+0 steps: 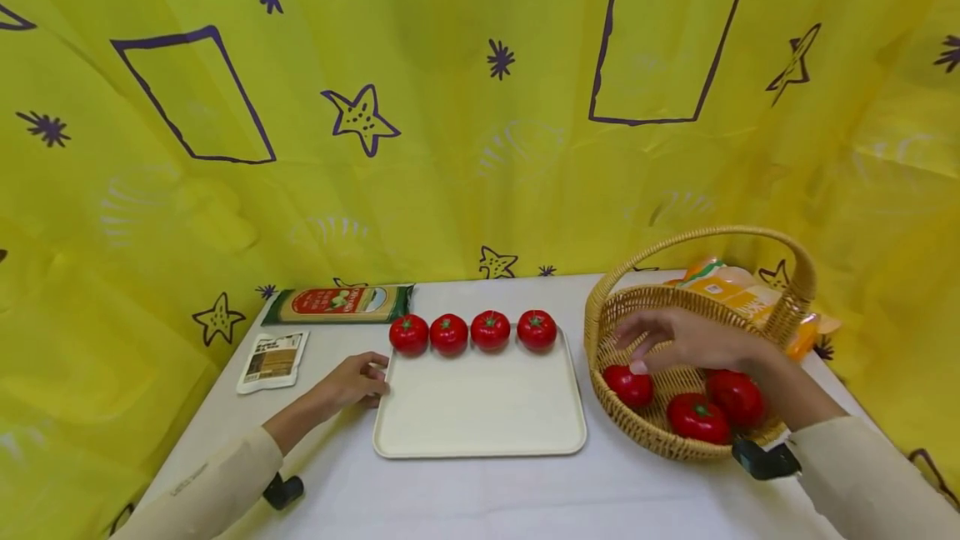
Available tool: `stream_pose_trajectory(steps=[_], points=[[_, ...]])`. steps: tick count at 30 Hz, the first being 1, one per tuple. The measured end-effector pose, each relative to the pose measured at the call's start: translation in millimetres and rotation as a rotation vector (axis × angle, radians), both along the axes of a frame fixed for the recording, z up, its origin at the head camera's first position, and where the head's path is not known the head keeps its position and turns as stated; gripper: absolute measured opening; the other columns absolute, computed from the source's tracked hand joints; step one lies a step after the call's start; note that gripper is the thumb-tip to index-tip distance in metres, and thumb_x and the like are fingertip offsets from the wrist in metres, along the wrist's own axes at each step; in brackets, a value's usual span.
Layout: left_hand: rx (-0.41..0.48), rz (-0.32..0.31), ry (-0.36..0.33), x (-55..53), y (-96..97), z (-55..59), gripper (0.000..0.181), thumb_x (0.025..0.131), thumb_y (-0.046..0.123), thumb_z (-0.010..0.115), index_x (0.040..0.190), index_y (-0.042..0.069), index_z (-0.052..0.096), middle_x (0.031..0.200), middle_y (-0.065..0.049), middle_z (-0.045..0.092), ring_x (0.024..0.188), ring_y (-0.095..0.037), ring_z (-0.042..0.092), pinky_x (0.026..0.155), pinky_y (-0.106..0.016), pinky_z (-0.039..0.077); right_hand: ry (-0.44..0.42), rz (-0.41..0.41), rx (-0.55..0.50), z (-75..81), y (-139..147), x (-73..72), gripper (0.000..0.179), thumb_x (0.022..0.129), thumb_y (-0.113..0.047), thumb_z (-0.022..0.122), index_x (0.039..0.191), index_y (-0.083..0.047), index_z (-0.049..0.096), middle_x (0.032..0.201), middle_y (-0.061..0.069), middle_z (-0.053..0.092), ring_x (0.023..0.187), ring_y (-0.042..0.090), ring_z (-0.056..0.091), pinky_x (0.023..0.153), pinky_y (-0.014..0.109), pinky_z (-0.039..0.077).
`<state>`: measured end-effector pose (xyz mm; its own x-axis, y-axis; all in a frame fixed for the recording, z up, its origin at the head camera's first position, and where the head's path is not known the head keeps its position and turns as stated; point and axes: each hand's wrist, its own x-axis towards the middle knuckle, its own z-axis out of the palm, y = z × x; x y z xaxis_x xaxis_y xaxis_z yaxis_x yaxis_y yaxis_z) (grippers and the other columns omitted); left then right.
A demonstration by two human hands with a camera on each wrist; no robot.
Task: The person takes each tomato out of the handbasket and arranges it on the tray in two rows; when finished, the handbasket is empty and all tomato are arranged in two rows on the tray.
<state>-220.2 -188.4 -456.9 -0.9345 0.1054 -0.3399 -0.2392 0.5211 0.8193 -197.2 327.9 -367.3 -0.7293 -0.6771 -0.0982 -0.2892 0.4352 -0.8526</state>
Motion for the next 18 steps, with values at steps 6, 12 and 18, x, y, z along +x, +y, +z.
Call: stream_pose_trajectory(steps=[6,12,18], points=[[0.000,-0.004,0.004,0.5,0.1,-0.6,0.046,0.086,-0.002,0.070,0.130,-0.004,0.055,0.092,-0.010,0.057,0.072,-0.016,0.058,0.064,-0.026,0.060,-0.038,0.034,0.039,-1.4,5,-14.6,0.047,0.093,-0.007,0.065,0.134,0.011,0.048,0.129,0.033,0.054,0.107,0.028,0.067,0.086,0.029,0.059],[0.008,-0.009,0.009,1.0,0.2,0.0,0.046,0.086,-0.002,0.071,0.129,-0.004,0.055,0.092,-0.010,0.057,0.073,-0.017,0.058,0.064,-0.027,0.060,-0.090,0.034,0.074,2.3,8,-20.5,0.051,0.093,-0.009,0.066,0.136,0.010,0.047,0.131,0.033,0.053,0.107,0.027,0.066,0.087,0.029,0.058],[0.011,-0.011,0.016,0.8,-0.1,-0.9,0.046,0.086,-0.002,0.071,0.128,-0.004,0.056,0.092,-0.010,0.057,0.072,-0.017,0.058,0.063,-0.027,0.060,-0.132,0.043,0.123,5.9,9,-26.4,0.053,0.092,-0.012,0.068,0.137,0.009,0.047,0.131,0.029,0.055,0.108,0.031,0.064,0.087,0.028,0.058]])
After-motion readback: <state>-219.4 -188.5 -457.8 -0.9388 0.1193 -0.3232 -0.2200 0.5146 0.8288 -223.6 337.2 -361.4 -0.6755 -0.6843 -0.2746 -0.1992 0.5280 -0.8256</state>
